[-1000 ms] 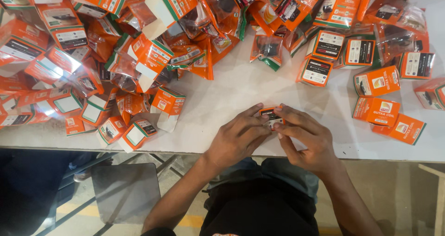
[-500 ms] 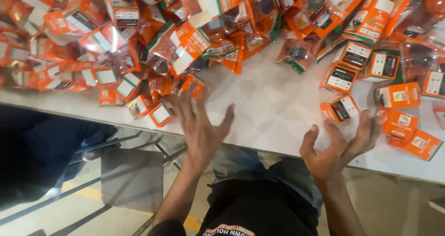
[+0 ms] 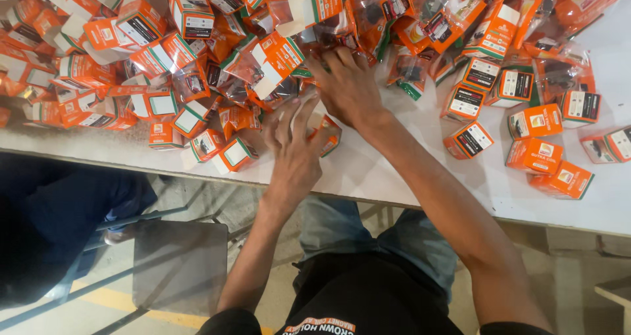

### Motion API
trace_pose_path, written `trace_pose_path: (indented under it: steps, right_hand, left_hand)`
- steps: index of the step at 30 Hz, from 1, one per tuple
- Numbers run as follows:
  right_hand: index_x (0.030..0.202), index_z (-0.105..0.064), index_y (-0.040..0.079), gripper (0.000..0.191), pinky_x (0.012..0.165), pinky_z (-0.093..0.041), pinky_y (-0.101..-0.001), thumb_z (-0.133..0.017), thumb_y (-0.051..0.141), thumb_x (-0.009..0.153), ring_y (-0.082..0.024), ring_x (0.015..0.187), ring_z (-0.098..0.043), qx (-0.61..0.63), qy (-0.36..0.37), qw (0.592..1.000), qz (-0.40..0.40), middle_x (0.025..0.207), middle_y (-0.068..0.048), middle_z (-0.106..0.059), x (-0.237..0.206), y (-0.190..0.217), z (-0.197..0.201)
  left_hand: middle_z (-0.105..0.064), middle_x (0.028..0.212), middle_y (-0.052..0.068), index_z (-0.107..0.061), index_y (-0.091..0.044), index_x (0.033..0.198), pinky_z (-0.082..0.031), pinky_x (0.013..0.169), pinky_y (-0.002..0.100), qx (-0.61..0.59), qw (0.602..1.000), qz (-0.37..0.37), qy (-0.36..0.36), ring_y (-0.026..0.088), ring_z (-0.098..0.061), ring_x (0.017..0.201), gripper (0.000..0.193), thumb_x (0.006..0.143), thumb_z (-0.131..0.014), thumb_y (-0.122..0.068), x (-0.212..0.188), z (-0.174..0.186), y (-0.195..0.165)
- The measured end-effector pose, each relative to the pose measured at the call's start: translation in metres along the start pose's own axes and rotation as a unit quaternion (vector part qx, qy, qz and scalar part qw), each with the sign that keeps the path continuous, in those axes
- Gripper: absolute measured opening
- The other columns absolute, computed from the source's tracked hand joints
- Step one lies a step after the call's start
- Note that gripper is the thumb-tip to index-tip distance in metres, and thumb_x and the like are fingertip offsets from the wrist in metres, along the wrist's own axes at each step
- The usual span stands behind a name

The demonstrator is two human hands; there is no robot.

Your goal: The person picks up small orange product boxes from a pile on the table, opens a plastic pouch, inserts a box into the pouch, seals it, and places the packed pouch into a cardboard box beside the table, repeating this packing cycle throughout the clip.

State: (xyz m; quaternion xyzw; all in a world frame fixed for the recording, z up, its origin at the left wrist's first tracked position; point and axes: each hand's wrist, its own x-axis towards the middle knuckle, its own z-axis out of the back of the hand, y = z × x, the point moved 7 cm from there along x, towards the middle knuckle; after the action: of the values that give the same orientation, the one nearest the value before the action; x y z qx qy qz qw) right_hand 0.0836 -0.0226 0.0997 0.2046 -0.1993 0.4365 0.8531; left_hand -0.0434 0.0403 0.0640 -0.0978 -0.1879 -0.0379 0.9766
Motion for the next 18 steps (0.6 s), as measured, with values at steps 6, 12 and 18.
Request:
trace_pose_path:
  steps: [6, 12, 18]
  right_hand:
    - [0.120, -0.062, 0.011, 0.045, 0.094, -0.046, -0.0505, -0.076, 0.009, 0.077, -0.031, 0.115, -0.060, 0.070, -0.018, 0.994, -0.077, 0.119, -0.008, -0.064, -0.050, -0.014, 0.019]
    - [0.104, -0.057, 0.005, 0.043, 0.083, -0.049, -0.0478, -0.086, 0.004, 0.073, -0.038, 0.104, -0.060, 0.141, -0.078, 0.975, -0.155, 0.110, -0.013, -0.058, -0.103, -0.034, 0.047]
    - [0.101, -0.059, 0.002, 0.044, 0.075, -0.050, -0.0454, -0.094, 0.014, 0.077, -0.034, 0.092, -0.064, 0.172, -0.110, 0.952, -0.226, 0.104, -0.012, -0.062, -0.120, -0.067, 0.054]
  left_hand:
    - [-0.029, 0.167, 0.013, -0.069, -0.031, 0.128, -0.009, 0.127, 0.064, -0.077, 0.997, -0.030, -0.009, 0.042, -0.019, 0.158, 0.058, 0.084, -0.060, 0.005, -0.015, -0.001, -0.019]
    - [-0.026, 0.159, 0.029, -0.054, -0.013, 0.140, -0.009, 0.117, 0.070, -0.162, 0.986, -0.010, 0.030, 0.053, -0.016, 0.150, 0.065, 0.080, -0.075, -0.029, -0.023, -0.001, -0.046]
    - [-0.031, 0.160, 0.024, -0.042, -0.012, 0.151, -0.024, 0.118, 0.064, -0.126, 0.983, 0.133, -0.012, 0.047, -0.027, 0.148, 0.076, 0.089, -0.079, -0.032, -0.023, 0.002, -0.040]
